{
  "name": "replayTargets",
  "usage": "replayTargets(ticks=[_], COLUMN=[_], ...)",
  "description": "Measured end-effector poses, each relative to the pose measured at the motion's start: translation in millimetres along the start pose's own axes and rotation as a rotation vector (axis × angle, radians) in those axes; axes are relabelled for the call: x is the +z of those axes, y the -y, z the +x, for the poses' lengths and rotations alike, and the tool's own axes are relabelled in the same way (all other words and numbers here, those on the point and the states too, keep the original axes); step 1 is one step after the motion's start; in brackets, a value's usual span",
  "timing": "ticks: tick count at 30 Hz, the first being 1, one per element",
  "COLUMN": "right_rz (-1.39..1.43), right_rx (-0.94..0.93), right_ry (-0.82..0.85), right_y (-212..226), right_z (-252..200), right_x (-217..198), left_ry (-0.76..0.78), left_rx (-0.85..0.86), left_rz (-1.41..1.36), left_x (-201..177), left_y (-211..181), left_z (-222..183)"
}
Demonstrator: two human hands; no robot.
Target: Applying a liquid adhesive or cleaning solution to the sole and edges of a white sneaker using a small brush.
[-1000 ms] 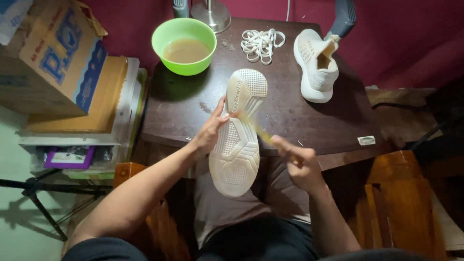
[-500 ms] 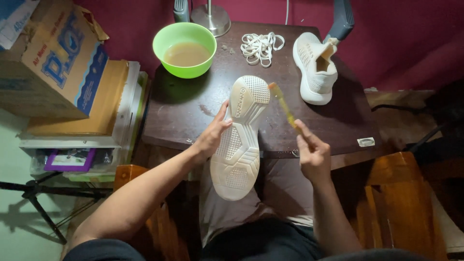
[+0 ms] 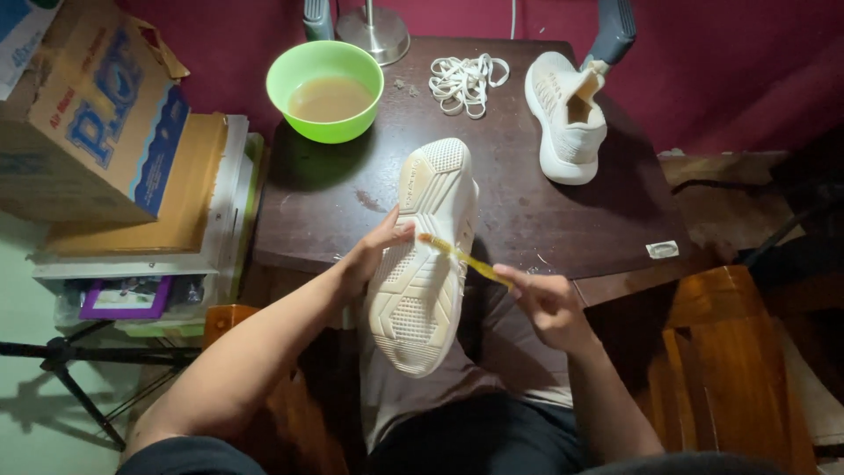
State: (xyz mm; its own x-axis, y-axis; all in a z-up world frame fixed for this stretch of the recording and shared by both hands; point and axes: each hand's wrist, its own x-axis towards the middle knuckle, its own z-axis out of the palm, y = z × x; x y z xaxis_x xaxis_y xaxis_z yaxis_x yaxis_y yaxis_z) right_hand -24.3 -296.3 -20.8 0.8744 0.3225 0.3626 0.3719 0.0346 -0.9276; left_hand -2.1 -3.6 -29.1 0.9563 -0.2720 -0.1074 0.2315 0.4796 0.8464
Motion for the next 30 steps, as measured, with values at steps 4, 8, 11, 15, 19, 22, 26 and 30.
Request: replayTargets(ticks=[4,8,11,15,19,22,26,30], right_rz=[-0.375,-0.102,-0.123,-0.168,-0.022,0.090,0.018,-0.181], right_rx=[0.116,0.162,0.180,0.138,0.167,0.161,0.099,0.138], right_ry=[-0.226,-0.231,-0.141,-0.287,-0.267,-0.182,-0.062,-0.214], right_y=[-7,-45,-58,-58,-76,-83,-57,-65], right_z=[15,-2,-12,-9,-19,-38,-31,-14], right_x=[-14,-36,-16,-14,-16,-17,-9,-18], left_ry=[0.020,-0.008,-0.024,-0.052,-0.004,0.026,0.038,0.057], left_rx=[-0.035,-0.043,-0.086,-0.052,0.029,0.038,0.021,-0.015], left_rz=[-0.025,-0.010,-0.071,-0.048,-0.029,-0.027,-0.025,0.153], left_x=[8,19,5,12,10,5,-1,10], left_y=[-4,-10,3,-7,-12,-5,1,-22], left_z=[-7,-18,-5,-11,-8,-4,0,-7])
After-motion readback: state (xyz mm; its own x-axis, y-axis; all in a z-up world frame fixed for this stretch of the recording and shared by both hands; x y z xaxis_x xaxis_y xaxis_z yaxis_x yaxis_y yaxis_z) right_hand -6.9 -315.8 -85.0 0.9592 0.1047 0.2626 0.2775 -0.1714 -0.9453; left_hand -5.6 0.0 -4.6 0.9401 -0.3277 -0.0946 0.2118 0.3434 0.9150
